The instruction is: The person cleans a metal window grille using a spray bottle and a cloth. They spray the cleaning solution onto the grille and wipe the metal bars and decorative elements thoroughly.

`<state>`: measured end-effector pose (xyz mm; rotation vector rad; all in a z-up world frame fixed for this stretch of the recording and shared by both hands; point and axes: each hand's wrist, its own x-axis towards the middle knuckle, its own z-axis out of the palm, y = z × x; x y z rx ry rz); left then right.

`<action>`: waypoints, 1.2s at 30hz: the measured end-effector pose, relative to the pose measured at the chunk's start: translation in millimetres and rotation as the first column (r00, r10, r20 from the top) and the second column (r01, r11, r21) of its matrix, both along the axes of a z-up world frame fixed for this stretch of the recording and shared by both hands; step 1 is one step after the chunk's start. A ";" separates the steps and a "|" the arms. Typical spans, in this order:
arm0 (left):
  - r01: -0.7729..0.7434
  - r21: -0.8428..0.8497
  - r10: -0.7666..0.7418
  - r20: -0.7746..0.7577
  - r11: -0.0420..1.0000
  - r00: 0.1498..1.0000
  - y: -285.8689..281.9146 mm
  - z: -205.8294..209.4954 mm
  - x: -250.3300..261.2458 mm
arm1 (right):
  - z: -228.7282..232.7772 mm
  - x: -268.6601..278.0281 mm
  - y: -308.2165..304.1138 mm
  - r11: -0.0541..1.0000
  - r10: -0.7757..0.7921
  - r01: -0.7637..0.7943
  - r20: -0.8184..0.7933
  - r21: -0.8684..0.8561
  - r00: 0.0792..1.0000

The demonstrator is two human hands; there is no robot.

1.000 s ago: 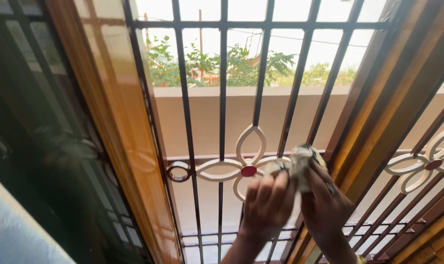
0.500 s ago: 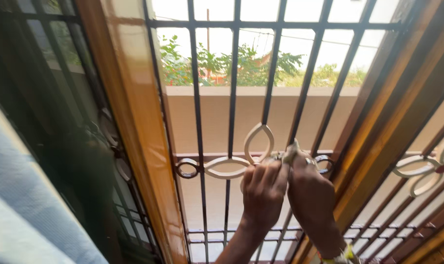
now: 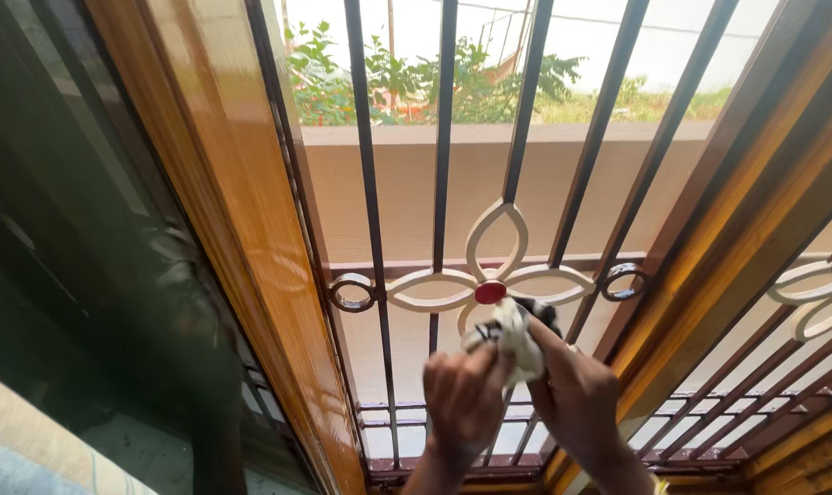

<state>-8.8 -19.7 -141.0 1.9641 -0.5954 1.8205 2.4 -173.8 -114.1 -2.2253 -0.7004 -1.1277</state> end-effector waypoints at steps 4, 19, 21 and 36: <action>-0.046 0.067 0.048 -0.034 0.997 0.998 2.3 -22.9 -6.9 | -9.4 -14.5 13.5 0.990 -0.094 0.062 0.273 0.123 0.957; -0.045 0.041 0.049 -0.118 0.998 0.992 17.3 8.1 11.4 | -28.0 22.0 57.6 0.655 0.501 -0.284 -0.120 0.701 0.857; -0.026 0.036 0.030 -0.123 0.999 0.992 14.9 0.4 16.4 | -35.7 25.9 58.1 0.679 0.483 -0.310 -0.087 0.666 0.871; 0.047 -0.092 -0.051 -0.047 0.995 0.998 14.1 -58.6 10.8 | -119.0 8.1 47.9 0.836 -0.076 0.115 -0.095 0.536 0.993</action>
